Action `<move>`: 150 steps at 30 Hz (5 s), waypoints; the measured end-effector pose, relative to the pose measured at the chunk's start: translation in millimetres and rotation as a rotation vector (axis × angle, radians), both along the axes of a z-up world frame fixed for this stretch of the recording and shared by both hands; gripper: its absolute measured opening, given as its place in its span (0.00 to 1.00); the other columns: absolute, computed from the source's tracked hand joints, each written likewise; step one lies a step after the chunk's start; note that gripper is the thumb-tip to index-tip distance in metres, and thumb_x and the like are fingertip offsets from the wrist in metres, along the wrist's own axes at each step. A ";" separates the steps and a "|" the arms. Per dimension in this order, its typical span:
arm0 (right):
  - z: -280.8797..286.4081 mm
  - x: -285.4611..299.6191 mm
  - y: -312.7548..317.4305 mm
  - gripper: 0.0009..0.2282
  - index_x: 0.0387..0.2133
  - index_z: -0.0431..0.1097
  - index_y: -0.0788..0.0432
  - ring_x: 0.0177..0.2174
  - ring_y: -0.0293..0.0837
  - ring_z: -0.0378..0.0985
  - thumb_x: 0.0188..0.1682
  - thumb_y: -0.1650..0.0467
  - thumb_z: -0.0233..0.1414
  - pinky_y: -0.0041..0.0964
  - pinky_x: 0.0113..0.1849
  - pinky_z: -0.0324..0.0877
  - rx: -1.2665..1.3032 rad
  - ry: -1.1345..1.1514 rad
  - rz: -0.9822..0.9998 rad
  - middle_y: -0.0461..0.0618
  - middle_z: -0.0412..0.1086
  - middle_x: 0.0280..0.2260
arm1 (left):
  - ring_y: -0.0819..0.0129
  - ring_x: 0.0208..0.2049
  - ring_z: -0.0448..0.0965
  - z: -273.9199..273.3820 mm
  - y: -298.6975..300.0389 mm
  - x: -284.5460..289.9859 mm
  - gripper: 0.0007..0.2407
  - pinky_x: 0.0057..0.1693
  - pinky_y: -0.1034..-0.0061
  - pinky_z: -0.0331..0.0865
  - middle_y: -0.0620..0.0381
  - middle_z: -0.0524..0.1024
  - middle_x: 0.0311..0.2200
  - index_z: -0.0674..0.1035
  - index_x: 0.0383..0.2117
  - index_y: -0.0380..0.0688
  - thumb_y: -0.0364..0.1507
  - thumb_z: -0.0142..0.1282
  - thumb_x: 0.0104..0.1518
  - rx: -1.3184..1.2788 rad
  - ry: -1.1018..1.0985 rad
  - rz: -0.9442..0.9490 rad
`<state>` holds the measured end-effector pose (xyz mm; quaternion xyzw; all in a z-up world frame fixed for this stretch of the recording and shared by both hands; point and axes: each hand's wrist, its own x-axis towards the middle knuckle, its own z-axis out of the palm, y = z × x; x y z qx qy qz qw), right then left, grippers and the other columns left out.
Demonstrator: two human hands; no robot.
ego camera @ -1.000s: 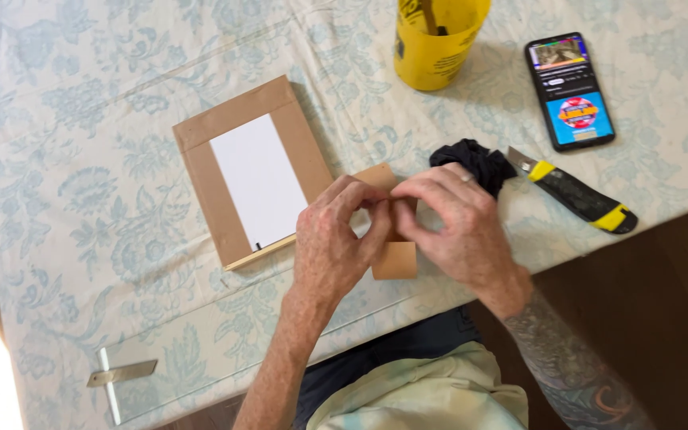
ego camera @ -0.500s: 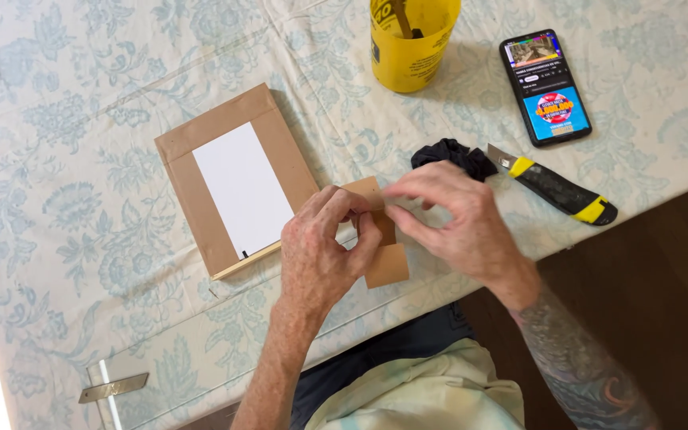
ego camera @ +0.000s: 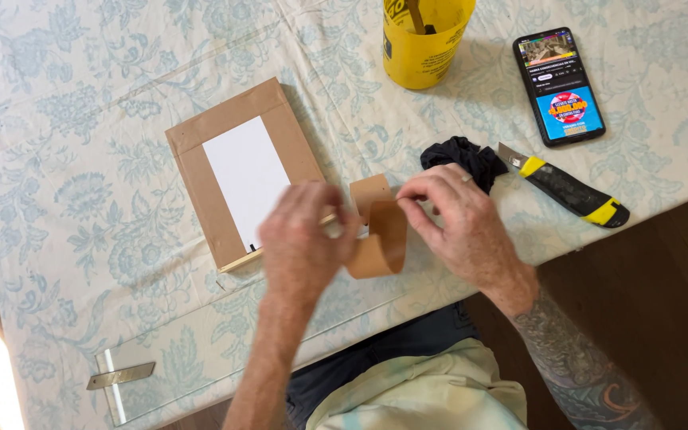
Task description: Preparing a picture frame by cleaning the glass and applying adhesive tape to the cardboard backing.
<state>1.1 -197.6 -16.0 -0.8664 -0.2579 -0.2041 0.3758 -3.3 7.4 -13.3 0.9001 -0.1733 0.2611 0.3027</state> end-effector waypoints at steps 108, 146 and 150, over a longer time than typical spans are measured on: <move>65.6 21.3 -69.1 0.16 0.53 0.75 0.53 0.43 0.43 0.78 0.51 0.73 0.60 0.48 0.50 0.64 -0.700 -0.324 0.244 0.44 0.75 0.50 | 0.76 0.32 0.77 -3.3 -24.6 -29.7 0.15 0.46 0.81 0.77 0.64 0.81 0.31 0.75 0.53 0.50 0.26 0.58 0.60 -0.690 0.698 -0.124; 63.8 15.0 -61.7 0.17 0.53 0.75 0.54 0.43 0.44 0.79 0.49 0.72 0.62 0.47 0.50 0.64 -0.690 -0.286 0.248 0.44 0.76 0.50 | 0.71 0.32 0.79 -1.4 -14.3 -27.0 0.19 0.42 0.76 0.72 0.62 0.87 0.37 0.70 0.57 0.53 0.26 0.57 0.58 -0.609 0.736 -0.191; 62.0 13.3 -55.9 0.16 0.53 0.73 0.54 0.42 0.43 0.77 0.50 0.71 0.60 0.48 0.48 0.66 -0.708 -0.295 0.269 0.43 0.74 0.50 | 0.69 0.39 0.82 2.6 -18.3 -25.7 0.22 0.45 0.76 0.77 0.60 0.87 0.39 0.68 0.57 0.53 0.20 0.51 0.55 -0.644 0.764 -0.238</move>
